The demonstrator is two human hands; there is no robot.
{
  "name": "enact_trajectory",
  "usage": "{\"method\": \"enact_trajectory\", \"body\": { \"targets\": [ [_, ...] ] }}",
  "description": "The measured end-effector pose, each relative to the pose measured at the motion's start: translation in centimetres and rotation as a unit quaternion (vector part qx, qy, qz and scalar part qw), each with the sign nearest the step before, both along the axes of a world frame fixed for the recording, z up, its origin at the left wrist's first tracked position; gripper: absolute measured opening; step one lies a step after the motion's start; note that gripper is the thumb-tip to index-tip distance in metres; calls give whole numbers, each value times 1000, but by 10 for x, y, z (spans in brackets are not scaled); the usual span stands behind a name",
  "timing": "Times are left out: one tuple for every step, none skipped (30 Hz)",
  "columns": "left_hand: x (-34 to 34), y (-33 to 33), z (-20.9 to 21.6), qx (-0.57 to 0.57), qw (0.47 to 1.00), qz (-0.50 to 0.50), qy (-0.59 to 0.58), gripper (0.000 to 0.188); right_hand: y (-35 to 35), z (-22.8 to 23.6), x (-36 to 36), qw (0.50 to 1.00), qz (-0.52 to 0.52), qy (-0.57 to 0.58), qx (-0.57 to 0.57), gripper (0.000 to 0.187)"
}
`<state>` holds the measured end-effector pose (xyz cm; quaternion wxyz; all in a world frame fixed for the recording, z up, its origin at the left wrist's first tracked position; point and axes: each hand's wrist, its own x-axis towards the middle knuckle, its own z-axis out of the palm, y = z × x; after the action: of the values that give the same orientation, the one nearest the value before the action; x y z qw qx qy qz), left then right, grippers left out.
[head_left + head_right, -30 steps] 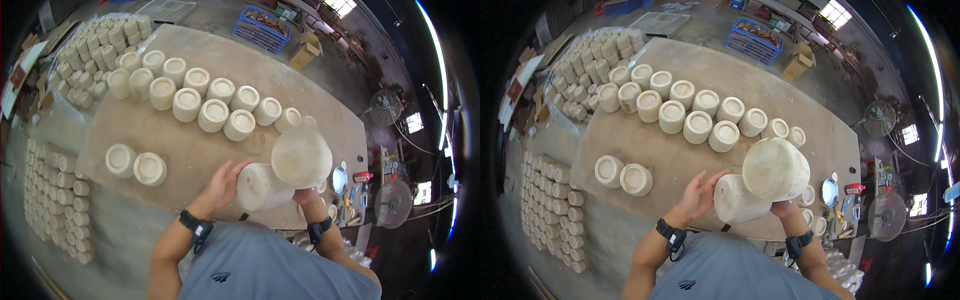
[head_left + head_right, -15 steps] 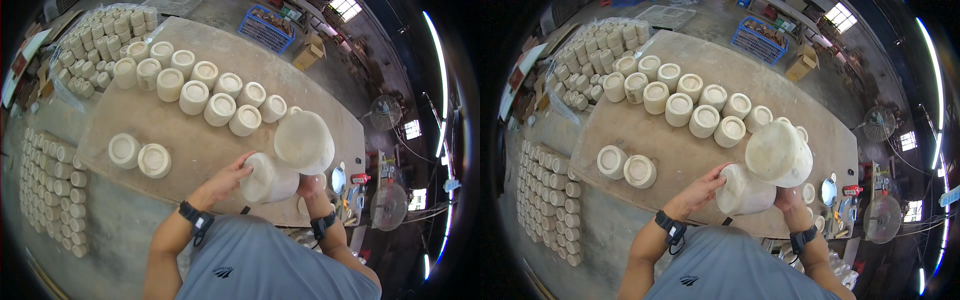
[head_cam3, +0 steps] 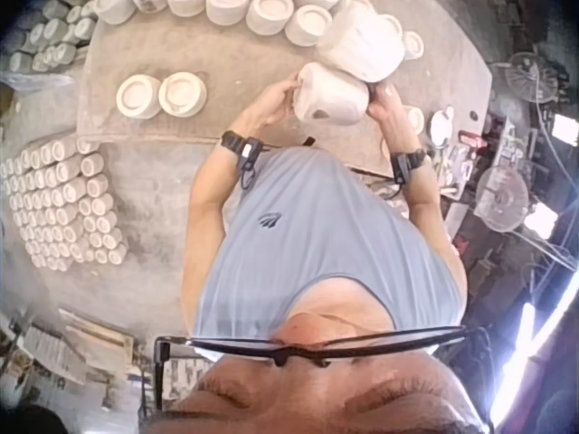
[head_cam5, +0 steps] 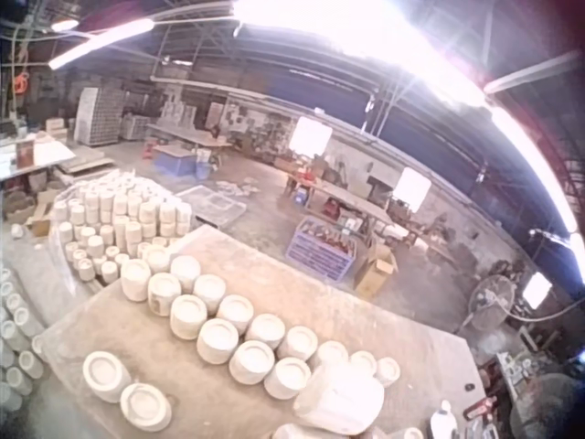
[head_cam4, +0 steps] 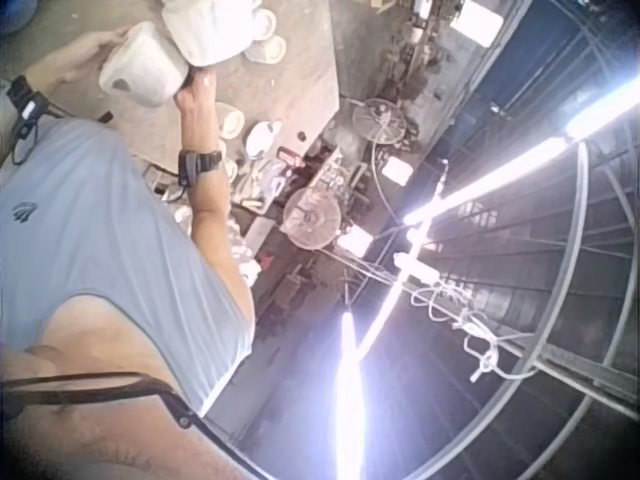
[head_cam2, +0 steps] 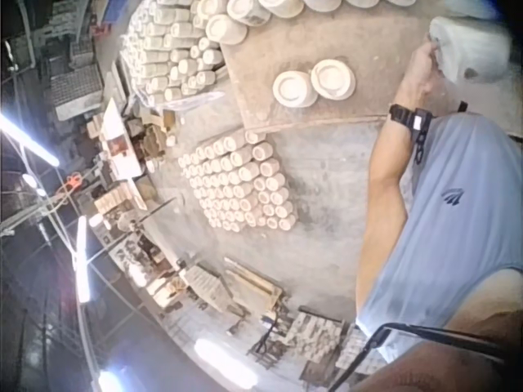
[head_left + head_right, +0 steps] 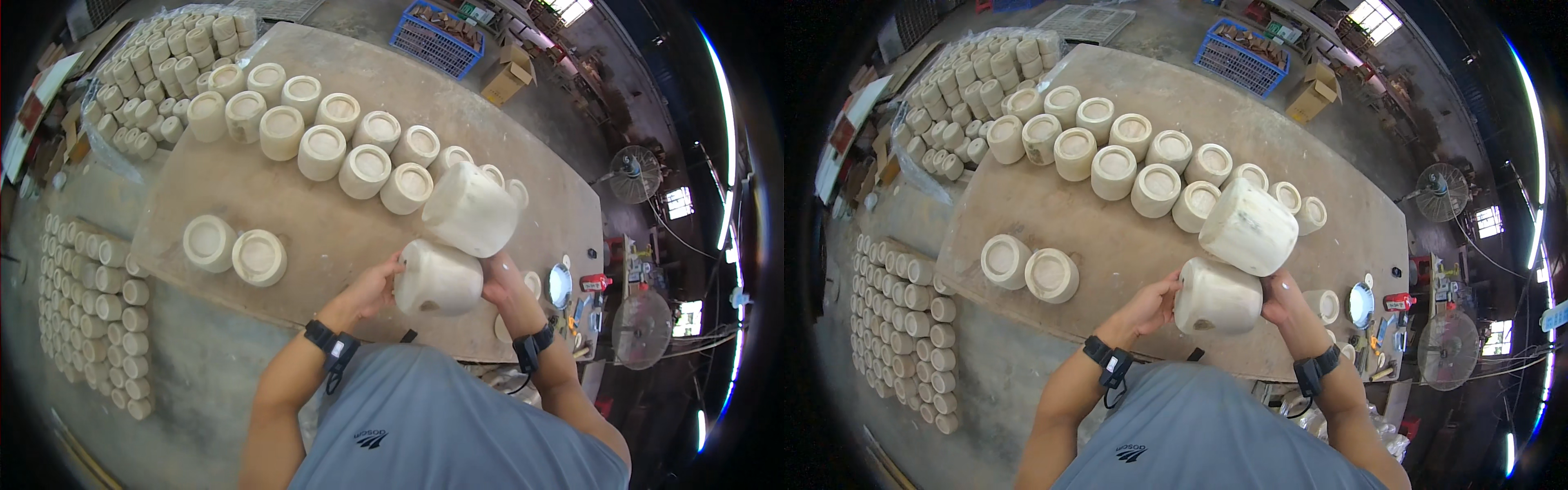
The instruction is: The recorder is inspecting and organizing large ceramic or plaster molds in a manufacturing environment, moving them from a table to a floor stack and checking them for quality.
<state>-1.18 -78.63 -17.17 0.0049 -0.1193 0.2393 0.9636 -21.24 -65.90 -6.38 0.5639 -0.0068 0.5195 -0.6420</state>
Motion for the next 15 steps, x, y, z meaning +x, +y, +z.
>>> {"method": "enact_trajectory", "body": {
  "targets": [
    [-1, 0, -5, 17, 1000, 12, -5, 57, -1, -7, -3, 1000, 15, -10, 1, 44],
    [-1, 1, -9, 34, 999, 25, -10, 56, -1, -12, -5, 1000, 17, -11, 1, 44],
    [0, 1, -13, 33, 999, 29, -13, 56, -4, -18, -5, 999, 20, 11, 23, 43],
    [-1, 3, -16, 28, 997, 45, -51, 53, -7, -24, -5, 998, 23, 32, 45, 42],
    [-1, 5, -20, 23, 994, 62, -91, 51, -10, -32, -7, 998, 30, 28, 44, 42],
    [-2, 7, -33, 20, 993, 70, -96, 51, -12, -43, -10, 997, 26, 53, 58, 42],
    [0, 11, -54, 35, 989, 88, -116, 50, -14, -53, -11, 994, 23, 76, 71, 42],
    [4, 15, -73, 50, 984, 107, -136, 48, -16, -66, -14, 995, 33, 68, 67, 42],
    [9, 17, -86, 57, 975, 126, -175, 46, -15, -78, -18, 983, 50, 138, 107, 44],
    [20, 19, -89, 53, 973, 129, -182, 46, -18, -84, -16, 965, 62, 207, 146, 46],
    [32, 20, -91, 10, 965, 149, -215, 47, -23, -89, -15, 967, 64, 200, 142, 46],
    [46, 21, -93, -33, 953, 170, -250, 47, -32, -85, -8, 897, 168, 362, 190, 41],
    [60, 22, -88, -72, 935, 195, -289, 43, -38, -81, -1, 787, 261, 511, 229, 38],
    [75, 22, -91, -77, 932, 196, -296, 43, -45, -80, 12, 792, 261, 505, 224, 38],
    [90, 23, -93, -100, 914, 236, -316, 39, -52, -79, 28, 702, 301, 608, 217, 37]
  ]
}}
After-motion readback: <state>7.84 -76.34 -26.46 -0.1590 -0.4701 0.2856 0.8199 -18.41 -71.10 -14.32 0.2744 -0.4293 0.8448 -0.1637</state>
